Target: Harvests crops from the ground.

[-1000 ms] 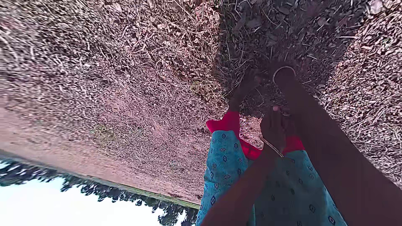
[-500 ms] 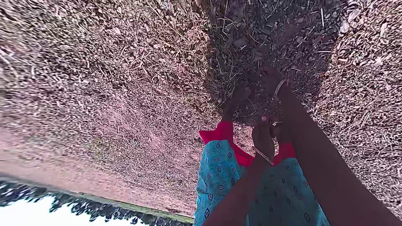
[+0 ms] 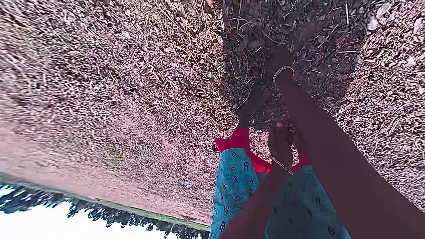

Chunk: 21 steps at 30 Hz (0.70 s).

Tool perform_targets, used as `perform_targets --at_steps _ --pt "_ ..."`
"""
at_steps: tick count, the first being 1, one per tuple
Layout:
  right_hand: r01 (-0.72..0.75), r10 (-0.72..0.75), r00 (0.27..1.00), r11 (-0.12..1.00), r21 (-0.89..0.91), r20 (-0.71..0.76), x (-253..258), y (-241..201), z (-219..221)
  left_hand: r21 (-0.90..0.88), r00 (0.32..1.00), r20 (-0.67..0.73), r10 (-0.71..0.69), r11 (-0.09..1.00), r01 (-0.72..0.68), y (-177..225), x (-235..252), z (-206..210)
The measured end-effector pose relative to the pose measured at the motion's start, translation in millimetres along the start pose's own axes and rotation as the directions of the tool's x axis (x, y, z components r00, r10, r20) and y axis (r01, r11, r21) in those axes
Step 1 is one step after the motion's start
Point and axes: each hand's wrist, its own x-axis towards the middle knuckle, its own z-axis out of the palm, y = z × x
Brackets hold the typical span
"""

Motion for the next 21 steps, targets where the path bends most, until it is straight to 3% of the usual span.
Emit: perform_targets --at_steps 4,7,11,14,16,19,21 --pt "0.097 -0.103 0.995 0.888 0.449 -0.011 -12 36 -15 -0.004 1.000 0.013 0.004 1.000 -0.004 2 1 3" --pt "0.083 -0.091 0.996 0.779 0.622 -0.019 -28 53 -24 0.007 1.000 0.016 0.024 1.000 -0.025 0 2 3" --pt "0.201 -0.209 0.975 0.661 0.723 -0.080 -38 72 -30 0.032 0.998 0.042 0.046 0.998 -0.048 -3 3 4" --pt "0.190 -0.209 0.976 0.663 0.724 -0.064 -44 72 -37 0.053 0.999 0.045 0.025 0.998 -0.027 -3 1 6" --pt "0.198 -0.285 0.958 0.586 0.786 -0.028 -45 76 -40 0.059 0.999 0.035 0.021 0.998 -0.023 -4 1 7" --pt "0.068 -0.417 0.903 0.375 0.925 0.102 -50 76 -49 0.075 0.999 0.034 0.012 0.997 -0.015 -6 1 9" --pt "0.051 -0.474 0.869 0.376 0.925 0.145 -52 71 -54 0.084 0.999 0.037 0.015 0.996 -0.018 -7 1 9"
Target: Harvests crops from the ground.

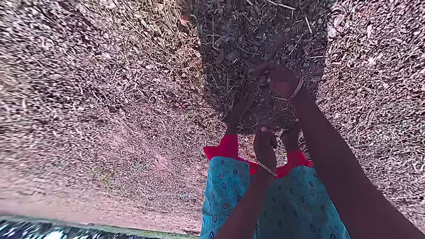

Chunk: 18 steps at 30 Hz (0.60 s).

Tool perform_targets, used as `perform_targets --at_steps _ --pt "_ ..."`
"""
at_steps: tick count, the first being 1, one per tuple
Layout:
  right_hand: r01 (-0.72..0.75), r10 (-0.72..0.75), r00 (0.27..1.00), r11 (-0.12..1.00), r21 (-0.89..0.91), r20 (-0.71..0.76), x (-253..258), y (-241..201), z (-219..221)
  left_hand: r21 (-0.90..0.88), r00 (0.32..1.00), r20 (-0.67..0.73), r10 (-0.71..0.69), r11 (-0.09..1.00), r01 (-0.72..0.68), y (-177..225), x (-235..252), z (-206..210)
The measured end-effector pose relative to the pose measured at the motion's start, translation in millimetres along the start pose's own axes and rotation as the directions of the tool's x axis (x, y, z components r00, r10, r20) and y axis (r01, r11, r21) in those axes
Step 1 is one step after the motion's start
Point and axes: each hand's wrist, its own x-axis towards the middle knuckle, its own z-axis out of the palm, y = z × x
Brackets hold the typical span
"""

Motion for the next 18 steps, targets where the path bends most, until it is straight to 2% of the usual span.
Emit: perform_targets --at_steps 2,6,9,11,13,15,16,18 --pt "-0.004 0.004 1.000 1.000 -0.003 -0.028 3 1 1 0.004 1.000 0.006 0.003 1.000 -0.003 -1 -1 2" --pt "-0.137 0.141 0.990 0.962 0.238 -0.001 3 -11 7 0.004 1.000 0.020 0.023 1.000 -0.023 1 1 3" --pt "-0.204 0.231 0.972 0.925 0.319 -0.046 4 -15 8 0.032 1.000 0.016 0.017 0.999 -0.017 3 0 3" --pt "-0.196 0.234 0.970 0.919 0.341 -0.072 4 -18 9 0.041 1.000 0.017 0.016 0.999 -0.016 3 1 4" --pt "-0.201 0.242 0.953 0.955 0.219 -0.180 5 -22 12 0.036 1.000 0.013 0.019 0.999 -0.019 3 1 5" --pt "-0.323 0.263 0.908 0.936 -0.142 -0.327 8 -27 10 0.031 1.000 0.004 0.012 0.999 -0.012 2 0 5" --pt "-0.380 0.255 0.897 0.862 -0.335 -0.361 12 -29 5 0.027 1.000 0.000 0.009 1.000 -0.009 2 0 6" --pt "-0.438 0.186 0.874 0.701 -0.562 -0.449 20 -33 -6 0.029 1.000 -0.014 -0.004 1.000 0.005 2 1 7"
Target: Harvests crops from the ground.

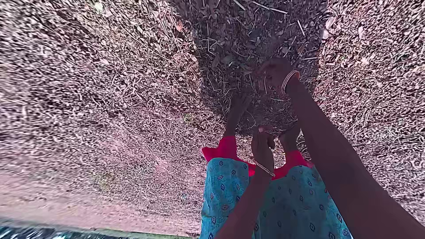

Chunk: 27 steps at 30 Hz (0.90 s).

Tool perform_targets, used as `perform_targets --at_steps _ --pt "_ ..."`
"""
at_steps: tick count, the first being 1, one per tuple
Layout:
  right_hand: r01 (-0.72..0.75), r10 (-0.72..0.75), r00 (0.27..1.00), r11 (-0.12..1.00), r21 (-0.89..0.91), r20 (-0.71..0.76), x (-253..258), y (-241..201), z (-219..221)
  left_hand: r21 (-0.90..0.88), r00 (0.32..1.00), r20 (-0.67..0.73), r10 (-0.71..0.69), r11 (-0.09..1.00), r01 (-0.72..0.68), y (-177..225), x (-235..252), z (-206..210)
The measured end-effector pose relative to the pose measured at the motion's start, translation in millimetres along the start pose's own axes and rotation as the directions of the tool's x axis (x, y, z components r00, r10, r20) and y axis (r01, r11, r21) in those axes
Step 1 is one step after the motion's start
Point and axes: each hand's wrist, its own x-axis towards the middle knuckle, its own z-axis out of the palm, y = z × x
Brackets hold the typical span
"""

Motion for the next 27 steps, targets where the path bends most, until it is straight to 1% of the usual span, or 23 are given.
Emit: perform_targets --at_steps 2,4,6,8,10,11,13,14,15,16,18,20,22,24,26,27 --pt "-0.026 -0.003 0.983 0.988 -0.153 -0.183 14 -6 -11 0.006 1.000 -0.007 -0.020 1.000 0.020 1 0 0" --pt "-0.048 -0.033 0.944 0.970 -0.237 -0.328 33 -12 -25 0.014 1.000 -0.004 -0.029 0.999 0.029 1 0 -1" --pt "-0.080 -0.046 0.926 0.946 -0.315 -0.374 54 -21 -38 0.010 1.000 -0.002 -0.013 1.000 0.013 1 1 -2" --pt "-0.125 -0.031 0.931 0.909 -0.398 -0.363 69 -30 -43 0.021 1.000 -0.003 -0.004 1.000 0.004 3 2 -3" --pt "-0.101 -0.053 0.941 0.898 -0.428 -0.335 74 -33 -50 0.051 0.999 -0.013 -0.052 0.997 0.052 8 4 0" --pt "-0.075 -0.068 0.937 0.918 -0.389 -0.342 71 -31 -51 0.070 0.995 -0.023 -0.092 0.993 0.094 11 3 1" --pt "-0.004 -0.057 0.913 0.989 -0.149 -0.404 58 -24 -47 0.075 0.988 -0.042 -0.151 0.985 0.154 16 5 3" --pt "0.025 -0.039 0.909 0.999 -0.040 -0.415 49 -19 -44 0.072 0.985 -0.043 -0.167 0.983 0.170 17 5 4" --pt "0.036 -0.024 0.915 0.999 0.022 -0.403 38 -14 -43 0.073 0.983 -0.038 -0.177 0.981 0.180 18 7 5" --pt "0.024 -0.012 0.923 0.999 0.025 -0.386 29 -10 -41 0.073 0.983 -0.030 -0.180 0.981 0.181 19 7 5" --pt "0.007 -0.005 0.932 1.000 0.004 -0.362 24 2 -37 0.077 0.984 -0.019 -0.176 0.981 0.177 20 7 5" --pt "0.021 -0.017 0.919 1.000 0.004 -0.394 33 10 -38 0.080 0.981 -0.015 -0.191 0.978 0.192 20 5 8" --pt "0.029 -0.030 0.900 1.000 -0.010 -0.436 50 6 -41 0.095 0.979 -0.006 -0.204 0.974 0.204 18 5 8" --pt "-0.011 -0.038 0.896 0.994 -0.107 -0.442 66 -3 -43 0.115 0.977 0.002 -0.211 0.971 0.210 15 5 6" --pt "-0.064 -0.034 0.918 0.970 -0.233 -0.395 68 -13 -43 0.129 0.977 0.017 -0.212 0.970 0.208 11 6 3" --pt "-0.066 -0.036 0.932 0.962 -0.265 -0.360 66 -14 -40 0.130 0.977 0.021 -0.213 0.969 0.209 10 5 2"
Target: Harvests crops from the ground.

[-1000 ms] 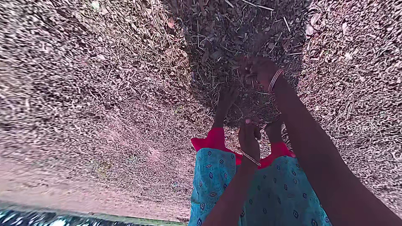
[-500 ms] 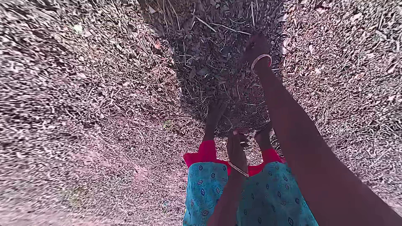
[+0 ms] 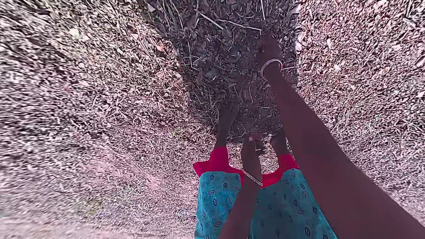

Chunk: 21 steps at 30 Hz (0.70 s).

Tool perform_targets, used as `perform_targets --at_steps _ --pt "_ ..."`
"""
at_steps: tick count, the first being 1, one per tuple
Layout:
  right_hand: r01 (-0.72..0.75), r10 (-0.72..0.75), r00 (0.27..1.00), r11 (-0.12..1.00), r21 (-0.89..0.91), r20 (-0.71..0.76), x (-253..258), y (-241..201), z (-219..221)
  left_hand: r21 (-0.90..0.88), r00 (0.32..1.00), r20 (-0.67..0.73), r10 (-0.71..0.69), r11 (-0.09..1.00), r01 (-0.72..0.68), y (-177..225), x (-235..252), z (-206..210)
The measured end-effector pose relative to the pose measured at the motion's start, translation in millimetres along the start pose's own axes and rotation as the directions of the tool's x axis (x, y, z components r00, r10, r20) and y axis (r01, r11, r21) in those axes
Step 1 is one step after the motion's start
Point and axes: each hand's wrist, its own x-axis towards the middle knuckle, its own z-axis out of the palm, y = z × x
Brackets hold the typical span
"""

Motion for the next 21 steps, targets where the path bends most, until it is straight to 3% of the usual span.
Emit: perform_targets --at_steps 2,3,5,7,8,10,12,14,16,18,19,21 --pt "0.030 -0.036 0.998 0.992 0.125 0.047 -11 9 8 -0.010 1.000 0.002 0.004 1.000 -0.004 0 0 0" --pt "0.021 -0.039 0.998 0.954 0.298 0.052 -19 17 13 -0.018 1.000 -0.001 0.007 1.000 -0.007 1 0 1" --pt "-0.059 0.014 0.997 0.738 0.672 0.072 -32 33 20 -0.030 1.000 -0.002 0.014 0.999 -0.014 4 0 2" --pt "-0.085 0.092 0.995 0.532 0.842 0.043 -38 45 12 -0.034 1.000 0.003 0.016 0.999 -0.015 6 -2 3" --pt "-0.059 0.124 0.992 0.544 0.837 -0.011 -34 50 4 -0.037 1.000 0.012 0.020 0.999 -0.020 7 -1 3" --pt "-0.049 0.211 0.966 0.713 0.700 -0.148 -12 57 -12 -0.038 1.000 0.017 0.020 0.999 -0.019 6 -1 2" --pt "-0.193 0.298 0.932 0.889 0.415 -0.207 8 53 -28 -0.033 1.000 0.017 0.005 0.999 -0.005 6 -1 1" --pt "-0.332 0.362 0.912 0.927 0.173 -0.191 20 42 -39 -0.028 1.000 0.012 -0.005 1.000 0.005 7 -1 1" --pt "-0.375 0.385 0.908 0.922 0.094 -0.162 22 34 -41 -0.025 1.000 0.015 -0.004 1.000 0.004 9 -1 0" --pt "-0.310 0.349 0.923 0.923 0.229 -0.161 19 42 -37 -0.037 1.000 0.022 0.013 0.999 -0.012 11 -1 0" --pt "-0.236 0.320 0.932 0.893 0.383 -0.171 16 50 -32 -0.050 0.999 0.026 0.025 0.998 -0.024 13 0 0" --pt "-0.054 0.272 0.947 0.660 0.750 -0.171 -2 61 -23 -0.067 0.999 0.032 0.039 0.997 -0.036 13 0 -1"
